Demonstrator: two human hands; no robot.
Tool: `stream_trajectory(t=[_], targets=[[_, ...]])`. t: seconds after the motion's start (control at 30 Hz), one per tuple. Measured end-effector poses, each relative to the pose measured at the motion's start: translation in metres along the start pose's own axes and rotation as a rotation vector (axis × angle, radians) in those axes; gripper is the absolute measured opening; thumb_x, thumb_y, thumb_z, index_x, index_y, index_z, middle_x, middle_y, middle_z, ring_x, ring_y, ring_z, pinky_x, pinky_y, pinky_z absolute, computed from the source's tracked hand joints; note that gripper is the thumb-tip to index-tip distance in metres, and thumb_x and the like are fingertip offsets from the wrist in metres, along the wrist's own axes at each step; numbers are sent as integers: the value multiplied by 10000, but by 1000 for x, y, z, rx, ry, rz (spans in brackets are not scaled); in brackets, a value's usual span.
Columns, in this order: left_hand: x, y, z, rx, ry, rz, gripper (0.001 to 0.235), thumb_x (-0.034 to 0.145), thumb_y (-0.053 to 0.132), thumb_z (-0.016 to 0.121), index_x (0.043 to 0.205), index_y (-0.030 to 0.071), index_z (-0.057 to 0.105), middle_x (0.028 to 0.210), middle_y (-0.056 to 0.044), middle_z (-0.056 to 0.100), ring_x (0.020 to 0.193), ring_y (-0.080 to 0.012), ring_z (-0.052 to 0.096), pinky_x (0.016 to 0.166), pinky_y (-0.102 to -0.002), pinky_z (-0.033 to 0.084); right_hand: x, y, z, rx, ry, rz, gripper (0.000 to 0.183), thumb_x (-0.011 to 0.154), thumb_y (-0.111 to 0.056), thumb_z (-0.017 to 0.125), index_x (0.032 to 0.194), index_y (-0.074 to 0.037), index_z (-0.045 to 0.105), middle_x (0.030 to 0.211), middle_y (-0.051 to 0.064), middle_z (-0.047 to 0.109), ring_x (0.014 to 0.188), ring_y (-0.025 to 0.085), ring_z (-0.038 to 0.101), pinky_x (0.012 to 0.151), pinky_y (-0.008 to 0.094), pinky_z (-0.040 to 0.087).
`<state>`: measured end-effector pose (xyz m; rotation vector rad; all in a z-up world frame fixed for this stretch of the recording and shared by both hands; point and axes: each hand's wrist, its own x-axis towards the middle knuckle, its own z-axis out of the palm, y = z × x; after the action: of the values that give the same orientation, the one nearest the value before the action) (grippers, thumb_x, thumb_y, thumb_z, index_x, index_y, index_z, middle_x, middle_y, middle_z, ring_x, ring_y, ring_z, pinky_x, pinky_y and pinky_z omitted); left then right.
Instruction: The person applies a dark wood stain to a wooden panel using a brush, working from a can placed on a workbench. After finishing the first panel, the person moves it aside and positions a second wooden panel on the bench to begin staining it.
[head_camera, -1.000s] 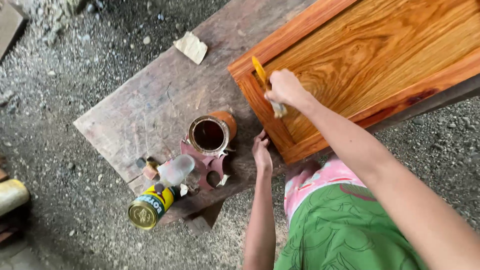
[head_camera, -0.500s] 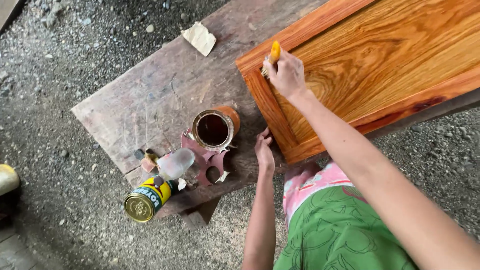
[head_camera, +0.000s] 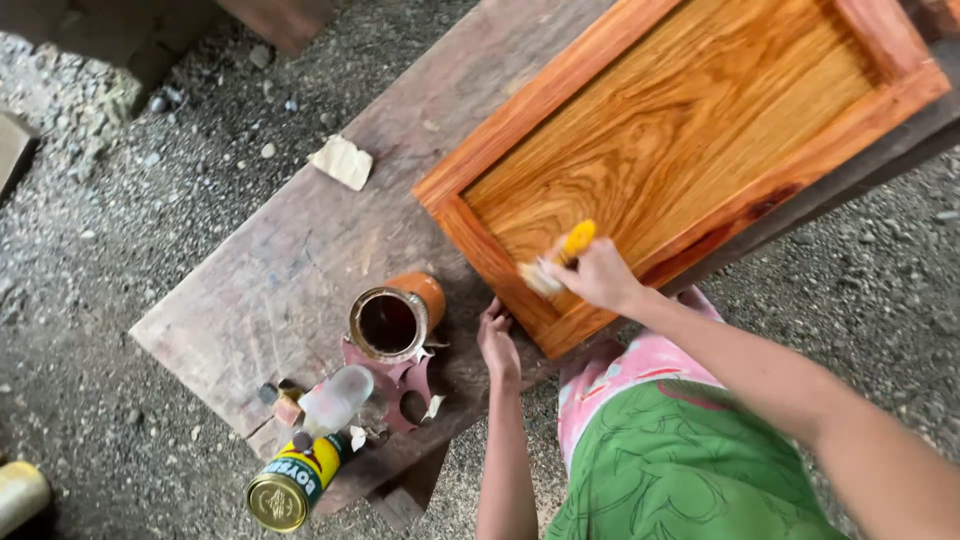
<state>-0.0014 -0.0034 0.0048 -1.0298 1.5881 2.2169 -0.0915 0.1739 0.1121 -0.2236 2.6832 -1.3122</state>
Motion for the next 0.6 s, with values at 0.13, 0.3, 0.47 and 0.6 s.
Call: stream_trajectory(t=[0.13, 0.3, 0.47, 0.6], targets=[[2, -3, -1, -15, 4, -8, 405, 784, 46, 353, 1165, 0, 484, 1056, -111, 438, 948, -205, 415, 832, -304, 314, 28, 23, 20, 236, 221, 16, 125, 670, -213, 694, 739, -127, 637, 694, 64, 635, 710, 212, 620, 641, 290, 484], [-9, 8, 4, -9, 45, 9, 391, 793, 43, 350, 1153, -7, 493, 1047, -117, 455, 942, -200, 417, 823, -301, 322, 24, 50, 3, 209, 264, -76, 80, 705, -170, 679, 751, -125, 632, 707, 62, 637, 719, 221, 619, 655, 291, 479], [5, -6, -1, 4, 88, 33, 391, 749, 72, 373, 1100, 12, 537, 987, -95, 504, 871, -185, 440, 752, -283, 337, 30, 126, -97, -387, 472, -82, 223, 762, -212, 702, 668, -28, 618, 613, 143, 601, 602, 313, 597, 619, 387, 480], [3, -9, -1, -3, 120, 48, 385, 744, 88, 382, 1083, 27, 555, 969, -87, 529, 850, -174, 455, 733, -272, 342, 47, 198, -164, -526, 554, -51, 185, 812, -179, 697, 728, -46, 600, 632, 105, 591, 638, 295, 604, 623, 371, 482]])
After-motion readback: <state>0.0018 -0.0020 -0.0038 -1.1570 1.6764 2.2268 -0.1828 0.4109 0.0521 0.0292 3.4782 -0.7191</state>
